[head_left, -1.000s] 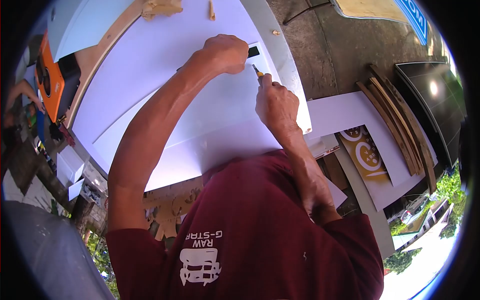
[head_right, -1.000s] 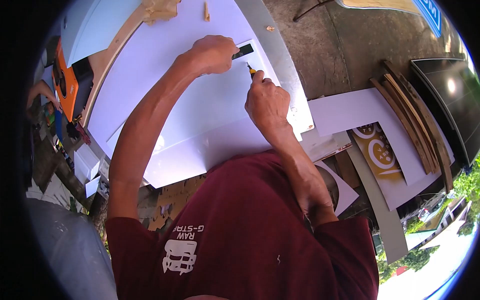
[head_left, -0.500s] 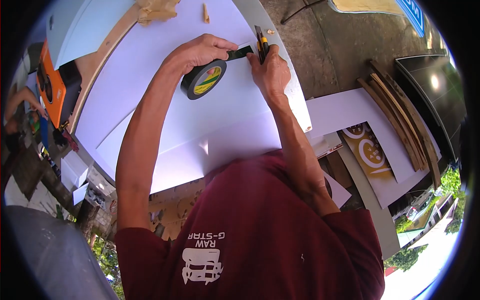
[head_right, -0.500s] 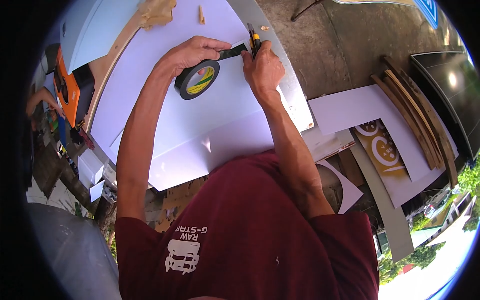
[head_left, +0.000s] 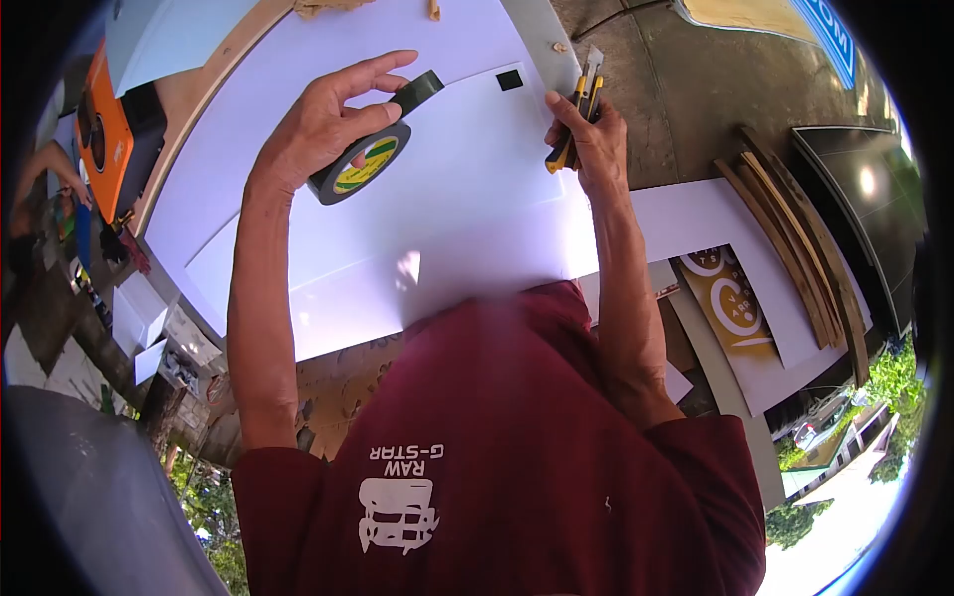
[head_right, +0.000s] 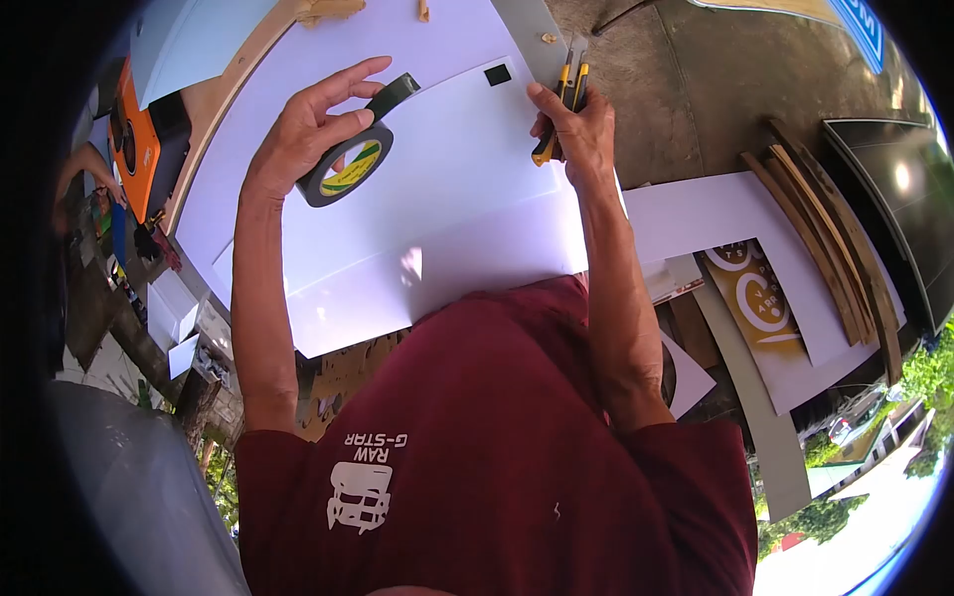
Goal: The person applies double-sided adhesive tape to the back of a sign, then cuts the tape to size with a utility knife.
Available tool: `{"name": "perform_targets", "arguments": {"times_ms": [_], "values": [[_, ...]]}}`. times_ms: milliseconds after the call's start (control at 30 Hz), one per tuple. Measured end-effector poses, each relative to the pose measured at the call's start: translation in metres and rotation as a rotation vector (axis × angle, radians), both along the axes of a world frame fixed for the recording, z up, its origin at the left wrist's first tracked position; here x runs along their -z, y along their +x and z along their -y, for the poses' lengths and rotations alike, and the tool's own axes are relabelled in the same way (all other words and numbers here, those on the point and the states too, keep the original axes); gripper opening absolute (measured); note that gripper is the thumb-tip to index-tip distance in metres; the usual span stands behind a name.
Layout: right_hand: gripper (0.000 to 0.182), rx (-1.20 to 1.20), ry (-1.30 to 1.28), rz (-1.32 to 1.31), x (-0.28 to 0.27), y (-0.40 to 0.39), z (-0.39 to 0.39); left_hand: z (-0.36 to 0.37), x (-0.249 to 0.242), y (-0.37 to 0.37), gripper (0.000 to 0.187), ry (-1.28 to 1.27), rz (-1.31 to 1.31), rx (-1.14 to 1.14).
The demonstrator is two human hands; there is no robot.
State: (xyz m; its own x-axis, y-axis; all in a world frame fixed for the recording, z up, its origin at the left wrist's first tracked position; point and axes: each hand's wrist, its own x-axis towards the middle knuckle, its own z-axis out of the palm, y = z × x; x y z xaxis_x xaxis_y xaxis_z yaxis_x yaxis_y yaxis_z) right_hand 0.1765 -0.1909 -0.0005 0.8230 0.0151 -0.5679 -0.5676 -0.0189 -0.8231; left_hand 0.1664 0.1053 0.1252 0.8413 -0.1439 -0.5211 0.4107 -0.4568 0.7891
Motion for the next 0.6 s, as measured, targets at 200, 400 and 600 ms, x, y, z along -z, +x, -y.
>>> {"name": "perform_targets", "arguments": {"times_ms": [200, 400, 600], "values": [[0.018, -0.099, 0.333, -0.220, -0.047, -0.050, 0.021, 0.033, 0.032, -0.088, 0.064, -0.292, -0.059, -0.090], [0.026, -0.154, 0.242, -0.351, -0.062, -0.107, 0.023, 0.076, 0.048, -0.128, 0.067, -0.386, -0.141, -0.007], [0.019, -0.112, 0.197, -0.315, -0.040, -0.143, 0.047, 0.100, 0.058, -0.146, 0.063, -0.336, -0.215, 0.036]]}}
